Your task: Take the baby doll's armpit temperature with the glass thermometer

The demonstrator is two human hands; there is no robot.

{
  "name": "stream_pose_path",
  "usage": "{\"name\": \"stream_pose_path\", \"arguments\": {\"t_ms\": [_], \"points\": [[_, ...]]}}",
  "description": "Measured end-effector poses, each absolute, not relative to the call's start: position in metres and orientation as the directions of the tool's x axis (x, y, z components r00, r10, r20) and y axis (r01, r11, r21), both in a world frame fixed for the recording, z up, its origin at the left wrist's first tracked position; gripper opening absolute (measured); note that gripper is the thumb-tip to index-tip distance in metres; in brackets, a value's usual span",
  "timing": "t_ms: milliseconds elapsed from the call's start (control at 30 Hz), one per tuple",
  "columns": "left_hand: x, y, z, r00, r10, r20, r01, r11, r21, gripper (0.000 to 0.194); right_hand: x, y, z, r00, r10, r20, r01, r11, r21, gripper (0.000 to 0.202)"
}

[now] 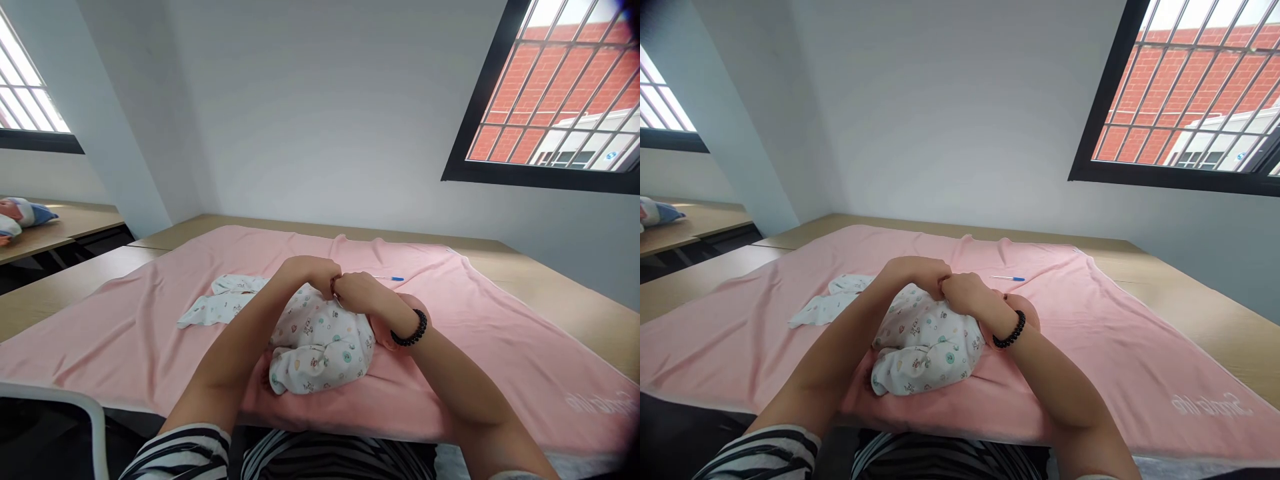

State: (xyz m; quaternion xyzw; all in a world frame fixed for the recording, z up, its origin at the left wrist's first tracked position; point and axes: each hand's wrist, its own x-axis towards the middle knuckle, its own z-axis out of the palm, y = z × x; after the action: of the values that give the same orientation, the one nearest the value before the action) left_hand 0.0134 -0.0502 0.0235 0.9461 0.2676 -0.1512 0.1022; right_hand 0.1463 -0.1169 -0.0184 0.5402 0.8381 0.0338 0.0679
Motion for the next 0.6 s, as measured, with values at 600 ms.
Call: {"name": "stream_pose_path", "arguments": {"t_ms": [600], "points": [[0.0138,-0.0426,0.0187,0.803,0.436,-0.407,0.522,-0.844,0.126,0.022,0.1453,-0.1199,-0.0164,-0.395,0.913,-0.103,0.904,0.406,0.135,0.025]]}}
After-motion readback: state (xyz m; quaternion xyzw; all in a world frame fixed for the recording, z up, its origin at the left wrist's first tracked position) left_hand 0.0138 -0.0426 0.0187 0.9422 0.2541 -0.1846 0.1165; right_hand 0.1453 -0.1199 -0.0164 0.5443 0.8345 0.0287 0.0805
